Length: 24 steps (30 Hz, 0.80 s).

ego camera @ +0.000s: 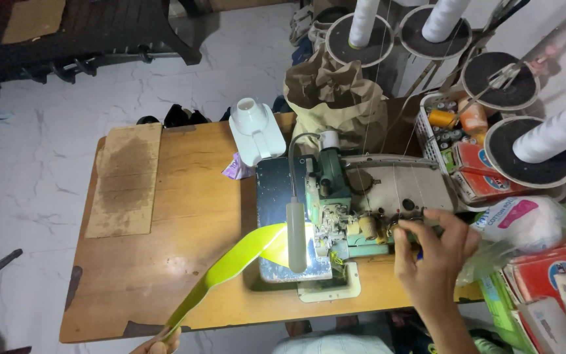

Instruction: Using an industrial overlock machine to finish the edges of a green fabric strip.

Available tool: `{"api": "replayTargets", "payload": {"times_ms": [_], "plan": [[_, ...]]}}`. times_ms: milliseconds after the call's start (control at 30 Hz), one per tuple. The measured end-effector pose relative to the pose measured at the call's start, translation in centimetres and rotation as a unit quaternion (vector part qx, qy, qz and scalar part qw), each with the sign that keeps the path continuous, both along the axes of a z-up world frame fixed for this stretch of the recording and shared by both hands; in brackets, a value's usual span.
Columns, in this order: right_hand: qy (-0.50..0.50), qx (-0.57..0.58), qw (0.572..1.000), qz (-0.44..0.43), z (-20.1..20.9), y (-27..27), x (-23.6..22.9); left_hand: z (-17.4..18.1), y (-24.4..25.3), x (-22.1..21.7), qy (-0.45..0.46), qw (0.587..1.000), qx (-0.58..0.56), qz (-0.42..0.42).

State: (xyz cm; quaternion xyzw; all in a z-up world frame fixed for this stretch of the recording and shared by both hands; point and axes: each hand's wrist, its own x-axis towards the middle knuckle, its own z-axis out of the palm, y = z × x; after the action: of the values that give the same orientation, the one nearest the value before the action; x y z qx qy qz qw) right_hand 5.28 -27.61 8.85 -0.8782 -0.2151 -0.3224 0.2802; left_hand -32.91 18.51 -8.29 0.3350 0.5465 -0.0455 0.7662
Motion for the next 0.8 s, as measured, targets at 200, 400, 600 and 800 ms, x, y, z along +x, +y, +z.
{"api": "replayTargets", "payload": {"times_ms": [200,400,600,800], "plan": [[0.035,-0.083,0.995,0.051,1.4,1.3,1.9,0.0,-4.5,-0.9,-0.068,0.987,0.146,-0.01],[0.023,-0.043,0.993,0.107,1.6,0.4,0.8,6.3,-10.6,2.8,0.038,0.934,0.354,0.027],[-0.052,0.087,0.995,0.025,-5.2,-3.8,-8.2,12.1,-13.7,5.2,0.06,0.919,0.389,0.038],[0.208,-0.131,0.966,0.082,-19.9,-8.9,-9.9,17.3,-17.1,9.3,0.012,0.869,0.487,0.083]]}}
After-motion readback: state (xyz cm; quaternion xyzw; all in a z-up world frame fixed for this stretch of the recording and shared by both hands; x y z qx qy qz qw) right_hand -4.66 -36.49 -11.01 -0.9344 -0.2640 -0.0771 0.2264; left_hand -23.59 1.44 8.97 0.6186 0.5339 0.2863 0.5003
